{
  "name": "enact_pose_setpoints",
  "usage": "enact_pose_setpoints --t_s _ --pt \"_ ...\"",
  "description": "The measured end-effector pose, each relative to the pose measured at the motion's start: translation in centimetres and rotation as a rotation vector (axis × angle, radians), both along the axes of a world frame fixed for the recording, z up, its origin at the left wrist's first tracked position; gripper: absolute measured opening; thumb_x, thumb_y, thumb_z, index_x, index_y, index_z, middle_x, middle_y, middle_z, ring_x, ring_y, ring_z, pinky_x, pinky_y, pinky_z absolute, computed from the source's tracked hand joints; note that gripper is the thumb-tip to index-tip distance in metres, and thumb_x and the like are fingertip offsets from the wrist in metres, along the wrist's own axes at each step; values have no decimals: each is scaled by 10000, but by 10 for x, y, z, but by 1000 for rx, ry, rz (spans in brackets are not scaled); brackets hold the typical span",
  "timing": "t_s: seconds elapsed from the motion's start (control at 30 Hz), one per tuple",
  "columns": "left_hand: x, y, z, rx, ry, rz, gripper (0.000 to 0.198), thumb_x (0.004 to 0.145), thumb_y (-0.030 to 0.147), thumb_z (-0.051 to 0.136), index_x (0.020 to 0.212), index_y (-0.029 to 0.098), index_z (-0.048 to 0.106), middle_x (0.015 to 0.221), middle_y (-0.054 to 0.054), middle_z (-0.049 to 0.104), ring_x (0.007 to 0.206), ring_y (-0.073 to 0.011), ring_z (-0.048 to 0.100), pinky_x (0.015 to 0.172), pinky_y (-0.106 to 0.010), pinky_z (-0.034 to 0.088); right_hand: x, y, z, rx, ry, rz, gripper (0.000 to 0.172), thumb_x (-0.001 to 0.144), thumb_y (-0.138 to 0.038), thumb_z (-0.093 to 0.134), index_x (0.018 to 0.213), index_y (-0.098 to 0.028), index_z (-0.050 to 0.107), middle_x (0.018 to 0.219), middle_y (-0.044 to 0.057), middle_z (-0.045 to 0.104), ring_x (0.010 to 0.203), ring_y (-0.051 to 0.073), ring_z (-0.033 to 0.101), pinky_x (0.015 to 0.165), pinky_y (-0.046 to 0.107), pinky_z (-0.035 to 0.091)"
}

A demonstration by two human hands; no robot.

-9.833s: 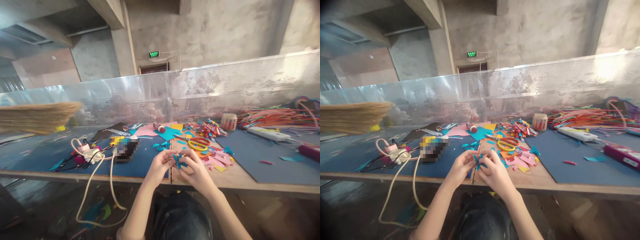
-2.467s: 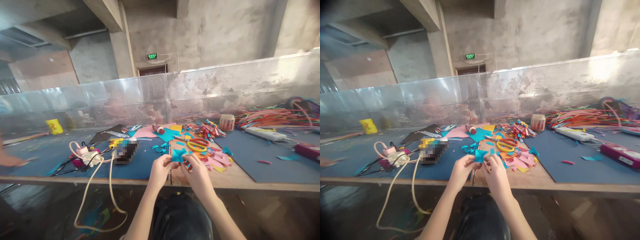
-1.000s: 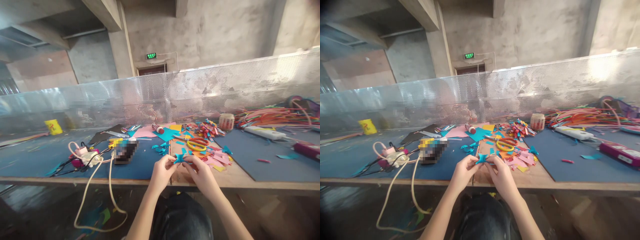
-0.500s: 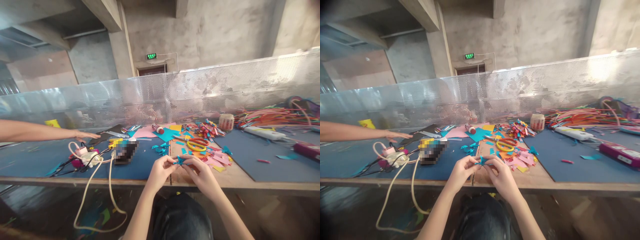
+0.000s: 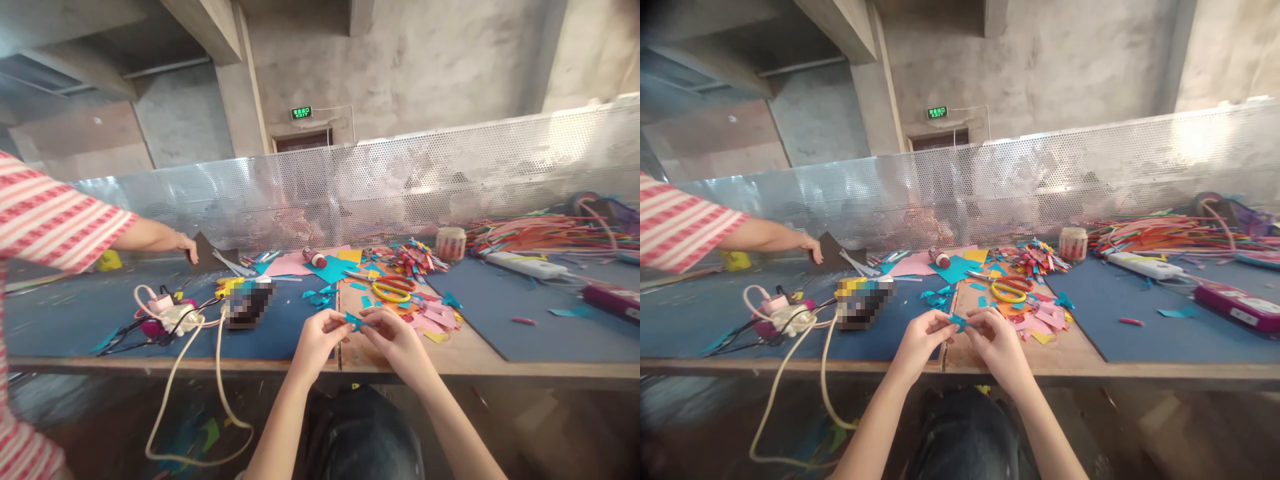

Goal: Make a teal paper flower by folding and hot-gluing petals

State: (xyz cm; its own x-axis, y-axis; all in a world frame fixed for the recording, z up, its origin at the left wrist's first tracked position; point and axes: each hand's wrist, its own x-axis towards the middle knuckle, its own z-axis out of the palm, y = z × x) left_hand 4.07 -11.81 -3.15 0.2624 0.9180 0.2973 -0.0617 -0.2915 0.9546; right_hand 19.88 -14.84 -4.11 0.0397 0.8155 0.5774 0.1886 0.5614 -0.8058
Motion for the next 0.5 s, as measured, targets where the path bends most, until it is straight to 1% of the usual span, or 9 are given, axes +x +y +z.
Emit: enact_pose_setpoints --t_s 0.1,0.2,0.37,0.5 --pt "1 0 1 -19 11 12 224 669 310 701 752 128 601 687 -12 637 625 -135 594 587 -243 492 0 2 2 -64 46 36 197 747 -376 631 756 -180 615 917 70 640 830 191 618 754 304 501" --pt "1 1 0 -19 22 18 224 669 313 701 750 129 601 686 -12 642 599 -126 591 575 -233 483 -1 2 6 -124 66 42 246 719 -414 644 754 -172 612 850 58 648 751 181 618 703 295 503" --pt "1 2 -1 5 34 35 232 672 333 693 749 134 603 678 -15 643 575 -129 590 560 -237 478 -1 2 7 -175 77 24 281 691 -441 656 771 -175 613 808 54 664 755 195 628 697 302 501" --pt "2 2 -1 21 41 40 227 674 334 690 744 136 605 678 -16 645 579 -131 591 544 -232 472 0 3 5 -187 96 33 274 686 -424 664 776 -170 614 774 52 668 748 199 633 695 310 503"
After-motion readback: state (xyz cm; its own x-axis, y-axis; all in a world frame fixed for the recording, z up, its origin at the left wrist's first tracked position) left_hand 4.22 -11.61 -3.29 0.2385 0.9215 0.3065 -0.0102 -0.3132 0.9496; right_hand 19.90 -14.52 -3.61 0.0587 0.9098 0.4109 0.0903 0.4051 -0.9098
